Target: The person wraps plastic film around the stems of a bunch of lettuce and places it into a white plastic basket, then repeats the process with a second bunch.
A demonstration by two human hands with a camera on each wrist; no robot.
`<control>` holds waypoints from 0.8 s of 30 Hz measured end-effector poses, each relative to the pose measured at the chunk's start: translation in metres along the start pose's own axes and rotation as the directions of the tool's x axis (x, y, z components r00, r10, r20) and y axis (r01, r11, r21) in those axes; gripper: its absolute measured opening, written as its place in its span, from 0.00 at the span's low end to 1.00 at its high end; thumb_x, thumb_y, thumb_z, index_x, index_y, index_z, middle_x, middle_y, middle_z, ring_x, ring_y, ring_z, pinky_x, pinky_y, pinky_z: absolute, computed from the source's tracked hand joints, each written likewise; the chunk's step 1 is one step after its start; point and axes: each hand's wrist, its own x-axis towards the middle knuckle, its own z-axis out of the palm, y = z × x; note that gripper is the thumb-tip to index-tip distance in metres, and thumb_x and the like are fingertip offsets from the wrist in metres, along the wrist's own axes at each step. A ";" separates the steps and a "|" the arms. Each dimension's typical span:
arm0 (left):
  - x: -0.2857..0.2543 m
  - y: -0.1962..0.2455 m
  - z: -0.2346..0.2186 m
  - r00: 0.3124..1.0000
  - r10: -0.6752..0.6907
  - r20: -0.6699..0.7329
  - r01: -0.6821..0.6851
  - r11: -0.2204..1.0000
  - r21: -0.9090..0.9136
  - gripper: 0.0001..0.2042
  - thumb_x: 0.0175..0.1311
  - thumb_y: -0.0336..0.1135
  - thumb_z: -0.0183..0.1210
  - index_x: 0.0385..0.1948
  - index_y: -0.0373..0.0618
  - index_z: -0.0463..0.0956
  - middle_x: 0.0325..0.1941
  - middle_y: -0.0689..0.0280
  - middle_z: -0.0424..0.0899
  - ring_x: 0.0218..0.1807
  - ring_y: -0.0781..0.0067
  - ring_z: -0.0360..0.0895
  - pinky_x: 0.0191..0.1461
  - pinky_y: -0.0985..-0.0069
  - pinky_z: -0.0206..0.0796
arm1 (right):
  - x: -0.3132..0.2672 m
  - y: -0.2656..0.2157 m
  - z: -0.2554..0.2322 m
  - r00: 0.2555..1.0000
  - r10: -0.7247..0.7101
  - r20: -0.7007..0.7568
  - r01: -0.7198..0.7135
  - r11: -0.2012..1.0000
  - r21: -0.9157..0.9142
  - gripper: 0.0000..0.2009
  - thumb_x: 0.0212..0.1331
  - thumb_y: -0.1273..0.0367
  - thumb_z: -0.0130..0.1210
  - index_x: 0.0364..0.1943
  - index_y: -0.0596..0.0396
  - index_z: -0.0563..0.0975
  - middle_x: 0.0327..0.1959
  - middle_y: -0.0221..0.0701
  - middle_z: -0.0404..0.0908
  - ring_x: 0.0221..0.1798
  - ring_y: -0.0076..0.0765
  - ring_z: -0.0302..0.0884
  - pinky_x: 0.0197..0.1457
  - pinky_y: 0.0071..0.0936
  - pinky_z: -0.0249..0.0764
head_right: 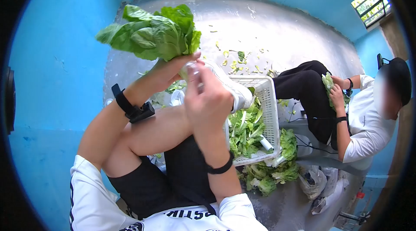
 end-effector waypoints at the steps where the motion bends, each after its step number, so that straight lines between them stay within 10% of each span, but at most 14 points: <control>1: -0.001 0.006 0.003 1.000 0.023 -0.003 -0.023 0.999 -0.040 0.19 0.62 0.47 0.63 0.44 0.42 0.75 0.39 0.66 0.81 0.40 0.79 0.79 0.40 0.76 0.73 | -0.008 -0.004 0.006 0.997 -0.067 0.026 0.068 0.997 -0.029 0.08 0.61 0.66 0.58 0.39 0.54 0.82 0.21 0.32 0.78 0.17 0.36 0.73 0.26 0.30 0.69; 10: -0.001 0.013 -0.003 0.994 0.081 0.078 -0.070 0.989 -0.127 0.27 0.69 0.57 0.50 0.47 0.36 0.75 0.50 0.57 0.80 0.54 0.65 0.78 0.56 0.70 0.70 | -0.063 0.006 0.035 0.979 -0.132 0.156 0.091 0.965 0.246 0.13 0.64 0.73 0.54 0.52 0.59 0.78 0.49 0.40 0.75 0.42 0.34 0.79 0.40 0.26 0.77; 16: -0.011 0.016 0.014 0.979 0.050 0.199 0.004 0.966 -0.259 0.33 0.67 0.63 0.48 0.53 0.36 0.75 0.50 0.62 0.79 0.45 0.79 0.76 0.48 0.77 0.71 | -0.055 0.014 0.031 0.928 0.325 0.183 -0.320 0.442 0.838 0.17 0.59 0.81 0.57 0.51 0.60 0.67 0.44 0.39 0.79 0.42 0.31 0.82 0.44 0.24 0.82; 24: -0.018 0.022 0.017 0.961 0.115 0.253 -0.042 0.960 -0.277 0.22 0.71 0.59 0.43 0.40 0.46 0.69 0.53 0.55 0.80 0.62 0.61 0.73 0.64 0.61 0.64 | -0.035 0.026 0.026 0.739 0.442 0.508 -0.628 0.179 0.757 0.17 0.59 0.75 0.61 0.51 0.58 0.71 0.44 0.33 0.80 0.44 0.29 0.81 0.44 0.27 0.81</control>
